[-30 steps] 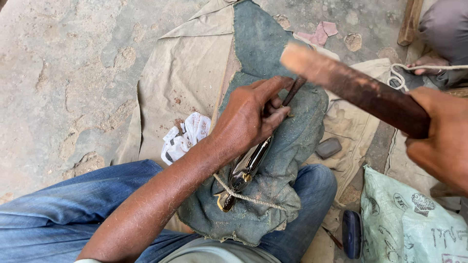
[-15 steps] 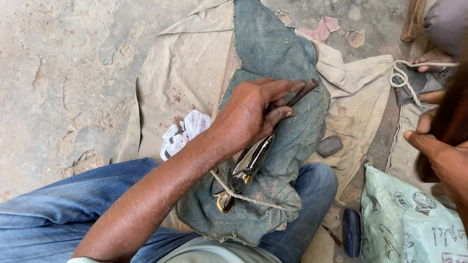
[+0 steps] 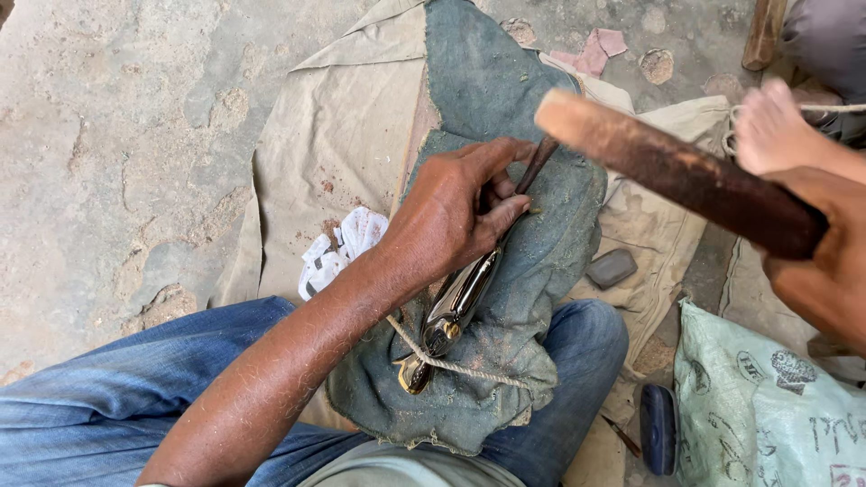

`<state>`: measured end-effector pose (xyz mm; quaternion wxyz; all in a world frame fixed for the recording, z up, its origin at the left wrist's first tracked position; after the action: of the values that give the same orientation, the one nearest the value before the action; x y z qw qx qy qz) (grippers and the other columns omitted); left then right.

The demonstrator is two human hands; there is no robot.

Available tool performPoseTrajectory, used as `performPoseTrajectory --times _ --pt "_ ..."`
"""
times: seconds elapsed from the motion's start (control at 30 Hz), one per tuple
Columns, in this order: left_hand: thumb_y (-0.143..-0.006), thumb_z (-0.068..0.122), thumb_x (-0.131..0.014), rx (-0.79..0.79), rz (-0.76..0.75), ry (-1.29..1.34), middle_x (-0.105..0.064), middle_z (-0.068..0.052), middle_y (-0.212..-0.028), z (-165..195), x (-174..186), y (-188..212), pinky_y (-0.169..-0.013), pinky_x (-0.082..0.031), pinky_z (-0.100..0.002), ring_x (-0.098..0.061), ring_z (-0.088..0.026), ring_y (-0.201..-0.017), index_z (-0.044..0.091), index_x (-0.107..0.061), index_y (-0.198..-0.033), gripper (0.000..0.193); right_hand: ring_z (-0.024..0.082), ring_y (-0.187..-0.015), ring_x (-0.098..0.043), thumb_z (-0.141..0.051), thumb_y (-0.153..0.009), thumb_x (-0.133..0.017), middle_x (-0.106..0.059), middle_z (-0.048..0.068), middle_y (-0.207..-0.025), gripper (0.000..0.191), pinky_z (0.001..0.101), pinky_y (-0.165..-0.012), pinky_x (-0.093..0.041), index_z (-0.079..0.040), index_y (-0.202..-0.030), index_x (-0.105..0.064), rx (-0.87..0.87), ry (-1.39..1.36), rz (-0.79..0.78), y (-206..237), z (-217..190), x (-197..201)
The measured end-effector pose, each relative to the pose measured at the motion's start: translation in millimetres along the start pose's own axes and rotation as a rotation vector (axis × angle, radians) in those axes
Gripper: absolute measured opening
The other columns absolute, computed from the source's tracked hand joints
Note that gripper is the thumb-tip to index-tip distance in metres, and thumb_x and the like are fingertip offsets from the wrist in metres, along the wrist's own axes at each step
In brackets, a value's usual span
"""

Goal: The person sits on the ground and uses a wooden mallet and metal punch to shape a small metal piece secured in a cloth bundle. They repeatedly reposition the punch and strike it to form the metal, occasionally adjusting the bundle.

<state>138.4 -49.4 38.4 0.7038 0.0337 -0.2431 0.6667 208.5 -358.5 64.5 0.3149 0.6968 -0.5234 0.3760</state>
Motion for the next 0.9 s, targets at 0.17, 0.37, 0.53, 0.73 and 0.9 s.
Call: performPoseTrajectory --times 0.17,0.37,0.53,0.73,0.9 --pt "-0.086 0.009 -0.082 0.082 0.003 0.001 -0.067 -0.006 -0.077 -5.8 2.0 -0.1 -0.058 -0.055 -0.033 -0.067 -0.016 -0.065 0.006 -0.062 -0.128 0.046 0.013 -0.067 -0.059 0.006 -0.082 -0.073 -0.062 0.006 -0.083 0.044 0.0301 -0.062 -0.052 -0.009 -0.121 -0.059 0.000 -0.306 0.055 -17.3 -9.1 -0.8" --pt "-0.090 0.010 -0.078 0.040 -0.079 0.025 -0.069 -0.004 -0.077 -2.7 2.2 -4.1 -0.058 -0.055 -0.032 -0.066 -0.014 -0.064 0.007 -0.061 -0.135 0.048 0.013 -0.068 -0.059 0.005 -0.080 -0.074 -0.062 0.005 -0.081 0.041 0.0289 -0.061 -0.051 -0.009 -0.115 -0.060 0.017 0.002 -0.080 -4.1 35.0 -3.8" --pt "-0.091 0.011 -0.078 0.091 -0.149 0.062 -0.071 -0.005 -0.076 -8.6 0.0 -5.7 -0.058 -0.055 -0.032 -0.067 -0.013 -0.064 0.008 -0.061 -0.137 0.049 0.012 -0.069 -0.058 0.005 -0.078 -0.075 -0.061 0.003 -0.079 0.039 0.0278 -0.060 -0.051 -0.009 -0.111 -0.060 0.046 -0.018 -0.132 4.2 36.6 -6.4" --pt "-0.089 0.011 -0.079 0.022 -0.137 -0.005 -0.073 -0.008 -0.079 -4.5 -3.7 -5.3 -0.059 -0.056 -0.033 -0.070 -0.016 -0.064 0.006 -0.063 -0.135 0.049 0.009 -0.073 -0.062 0.005 -0.078 -0.072 -0.063 0.002 -0.084 0.036 0.0248 -0.068 -0.051 -0.004 -0.111 -0.061 0.065 -0.081 -0.034 16.3 36.0 -2.8" --pt "-0.089 0.010 -0.078 -0.008 -0.136 -0.045 -0.072 -0.010 -0.079 -0.4 -2.1 -5.2 -0.060 -0.057 -0.034 -0.071 -0.019 -0.066 0.004 -0.063 -0.134 0.047 0.009 -0.067 -0.063 0.008 -0.084 -0.072 -0.062 0.003 -0.085 0.037 0.0233 -0.064 -0.050 -0.006 -0.117 -0.063 0.130 0.033 -0.076 24.8 34.3 -15.1"
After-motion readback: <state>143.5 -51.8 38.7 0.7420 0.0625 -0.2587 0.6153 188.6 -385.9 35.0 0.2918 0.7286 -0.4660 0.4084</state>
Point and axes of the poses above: each hand's wrist, its own y-axis away from the middle knuckle, its own x-axis out of the back of the hand, z = x × y, the point moved 8 cm from there along -y, towards the middle knuckle
